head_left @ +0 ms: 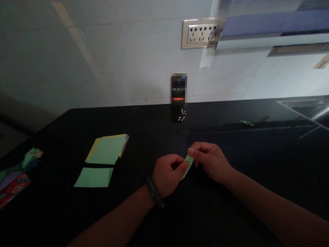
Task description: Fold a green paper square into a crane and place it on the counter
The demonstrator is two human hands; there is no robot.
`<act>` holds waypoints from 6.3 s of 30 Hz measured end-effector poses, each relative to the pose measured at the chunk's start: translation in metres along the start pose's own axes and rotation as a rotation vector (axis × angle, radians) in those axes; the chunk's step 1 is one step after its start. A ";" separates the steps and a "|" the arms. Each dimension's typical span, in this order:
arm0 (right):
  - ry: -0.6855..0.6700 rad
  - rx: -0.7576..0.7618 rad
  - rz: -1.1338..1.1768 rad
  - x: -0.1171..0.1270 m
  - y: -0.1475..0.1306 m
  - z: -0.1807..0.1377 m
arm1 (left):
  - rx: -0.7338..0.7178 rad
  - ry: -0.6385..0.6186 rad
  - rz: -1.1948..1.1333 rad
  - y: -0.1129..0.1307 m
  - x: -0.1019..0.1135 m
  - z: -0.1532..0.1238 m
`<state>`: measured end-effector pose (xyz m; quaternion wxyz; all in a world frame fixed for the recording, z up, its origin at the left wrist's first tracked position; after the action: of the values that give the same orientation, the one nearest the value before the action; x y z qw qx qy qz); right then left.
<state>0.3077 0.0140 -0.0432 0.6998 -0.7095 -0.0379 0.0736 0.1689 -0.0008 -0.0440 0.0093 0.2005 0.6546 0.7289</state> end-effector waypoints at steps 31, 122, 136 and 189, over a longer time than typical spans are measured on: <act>-0.072 -0.116 -0.007 -0.009 -0.001 -0.006 | 0.294 -0.067 -0.728 -0.019 -0.004 0.007; -0.156 -0.055 -0.420 -0.020 0.004 -0.011 | 0.194 0.194 -0.426 -0.014 0.006 0.007; -0.156 0.012 -0.481 -0.018 -0.002 -0.010 | 0.233 0.198 -0.587 -0.016 0.005 0.008; -0.306 0.678 -0.780 -0.013 -0.020 -0.015 | 0.468 0.022 -0.654 -0.020 0.000 0.008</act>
<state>0.2983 -0.0028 -0.0219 0.8516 -0.3582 -0.3740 -0.0812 0.1660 0.0097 -0.0630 0.1880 -0.0295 0.8321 0.5209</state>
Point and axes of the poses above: each hand's wrist, its own z-axis towards the middle knuckle, its own x-axis out of the back of the hand, y = z × x, the point moved 4 cm from there along z, towards the middle knuckle, and after that the axes turned 1 degree about -z, right-handed, at the moved point
